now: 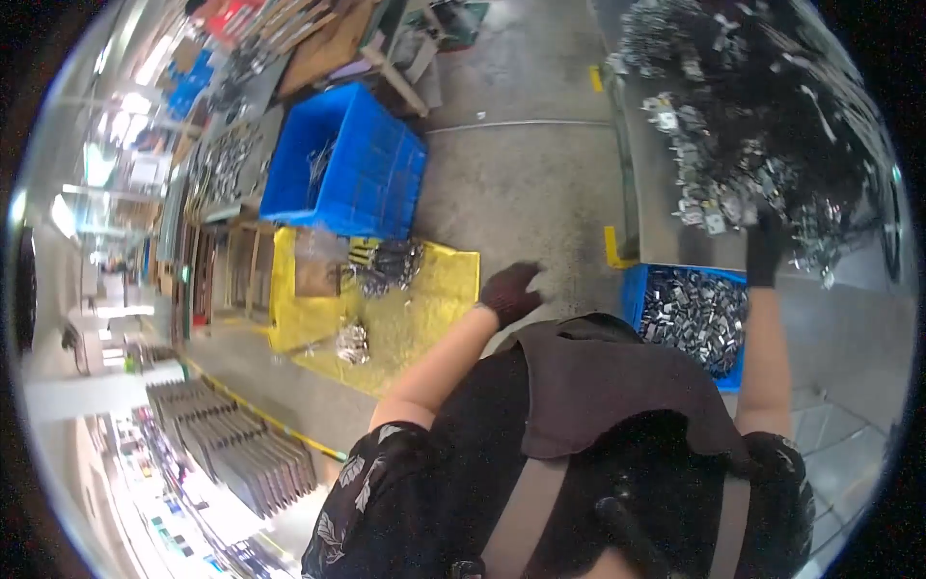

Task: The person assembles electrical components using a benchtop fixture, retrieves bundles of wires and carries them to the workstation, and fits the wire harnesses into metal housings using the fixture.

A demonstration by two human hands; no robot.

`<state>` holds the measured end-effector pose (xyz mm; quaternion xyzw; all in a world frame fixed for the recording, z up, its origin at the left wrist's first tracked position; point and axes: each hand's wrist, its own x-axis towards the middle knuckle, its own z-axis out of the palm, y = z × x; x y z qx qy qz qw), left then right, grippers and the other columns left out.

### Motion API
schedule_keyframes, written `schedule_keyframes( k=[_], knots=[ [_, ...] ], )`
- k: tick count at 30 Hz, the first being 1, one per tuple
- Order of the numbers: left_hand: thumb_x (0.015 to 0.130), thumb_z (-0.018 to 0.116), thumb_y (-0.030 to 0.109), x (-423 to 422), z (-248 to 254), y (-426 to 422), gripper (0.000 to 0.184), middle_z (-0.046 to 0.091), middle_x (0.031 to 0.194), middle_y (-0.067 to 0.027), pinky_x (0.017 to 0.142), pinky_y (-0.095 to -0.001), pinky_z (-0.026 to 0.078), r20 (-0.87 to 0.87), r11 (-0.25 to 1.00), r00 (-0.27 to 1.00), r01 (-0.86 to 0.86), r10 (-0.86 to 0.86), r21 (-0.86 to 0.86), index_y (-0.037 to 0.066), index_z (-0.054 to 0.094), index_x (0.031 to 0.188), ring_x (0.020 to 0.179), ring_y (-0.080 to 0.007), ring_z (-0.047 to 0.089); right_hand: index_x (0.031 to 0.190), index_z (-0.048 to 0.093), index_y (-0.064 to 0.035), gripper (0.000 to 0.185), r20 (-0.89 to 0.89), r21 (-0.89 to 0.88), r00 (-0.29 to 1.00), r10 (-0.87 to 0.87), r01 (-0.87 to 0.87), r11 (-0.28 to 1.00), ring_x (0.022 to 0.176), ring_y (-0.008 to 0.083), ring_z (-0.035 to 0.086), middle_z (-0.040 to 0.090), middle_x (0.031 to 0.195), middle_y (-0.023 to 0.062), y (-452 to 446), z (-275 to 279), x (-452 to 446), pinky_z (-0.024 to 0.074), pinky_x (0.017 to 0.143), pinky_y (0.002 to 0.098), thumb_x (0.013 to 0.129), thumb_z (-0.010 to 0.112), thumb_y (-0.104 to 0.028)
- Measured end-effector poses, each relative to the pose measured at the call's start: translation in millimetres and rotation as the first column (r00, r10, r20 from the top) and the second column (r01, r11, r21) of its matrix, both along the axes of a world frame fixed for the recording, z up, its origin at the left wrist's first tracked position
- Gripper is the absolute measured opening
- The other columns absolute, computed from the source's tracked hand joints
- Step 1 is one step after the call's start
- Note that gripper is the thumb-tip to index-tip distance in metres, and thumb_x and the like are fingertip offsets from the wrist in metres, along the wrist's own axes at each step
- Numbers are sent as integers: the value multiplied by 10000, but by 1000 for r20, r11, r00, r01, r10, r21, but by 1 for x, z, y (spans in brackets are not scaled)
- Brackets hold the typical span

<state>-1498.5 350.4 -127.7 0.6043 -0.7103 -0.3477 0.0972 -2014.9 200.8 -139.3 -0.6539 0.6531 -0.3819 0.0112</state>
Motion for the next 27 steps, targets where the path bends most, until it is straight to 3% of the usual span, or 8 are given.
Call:
schedule_keyframes(
  k=[4,7,11,17,19,23,24,27],
  knots=[
    [746,647,488,130,-62,138,619,584,1232,-168,983,-403,422,255,798,898,-437,359,415,91,582,1216,1151,-340,542,1161,585,23,352,-90,18,996,9,-8,1000,1050,189,560,623,1118,128,43,56,63,461,870,318,852,601,-144],
    [765,629,513,214,-125,257,559,623,1150,-192,928,-406,447,374,575,789,-613,488,542,70,641,1105,1101,-346,573,1097,616,25,327,491,55,805,333,-410,910,976,181,579,635,1016,125,57,5,156,485,781,322,820,632,-149],
    [788,625,486,292,-141,375,528,660,901,-227,774,-433,466,310,418,629,-736,712,533,-20,662,937,890,-345,625,1151,597,-40,522,209,804,670,712,-533,266,1064,309,583,595,1161,176,122,32,397,464,881,401,778,656,-400],
    [745,729,333,348,-146,479,318,547,620,-52,479,-339,368,-12,361,413,-779,910,513,35,653,828,517,-159,474,1139,613,-69,581,299,774,242,923,-627,-86,1085,340,557,592,1157,184,201,22,597,442,917,413,760,631,-510],
    [742,732,318,340,-140,483,332,533,631,-37,466,-310,350,-12,-37,-62,-731,998,682,38,644,895,514,-143,471,1146,612,-72,586,224,790,221,949,-612,-44,1069,342,563,597,1147,183,204,24,622,444,911,410,755,636,-508],
    [752,710,338,374,-172,466,397,529,653,-42,480,-307,352,-126,-22,-184,-641,975,767,45,637,1011,521,-143,450,1148,616,-78,590,95,894,205,974,-448,7,1042,341,581,615,1122,171,188,16,661,454,890,408,731,665,-493],
    [771,678,379,384,-113,413,411,535,675,-54,500,-325,366,261,-101,119,-711,958,696,43,633,1004,549,-155,462,1139,619,-77,586,89,927,202,975,-374,-7,1043,342,582,617,1124,167,182,12,671,454,889,410,725,673,-488],
    [782,655,401,410,-124,395,423,580,741,-72,540,-335,393,16,105,167,-693,986,713,37,628,996,635,-170,531,1127,621,-74,584,142,930,218,966,-362,-55,1049,344,582,622,1125,165,164,-17,706,449,896,416,718,684,-485]
  ],
)
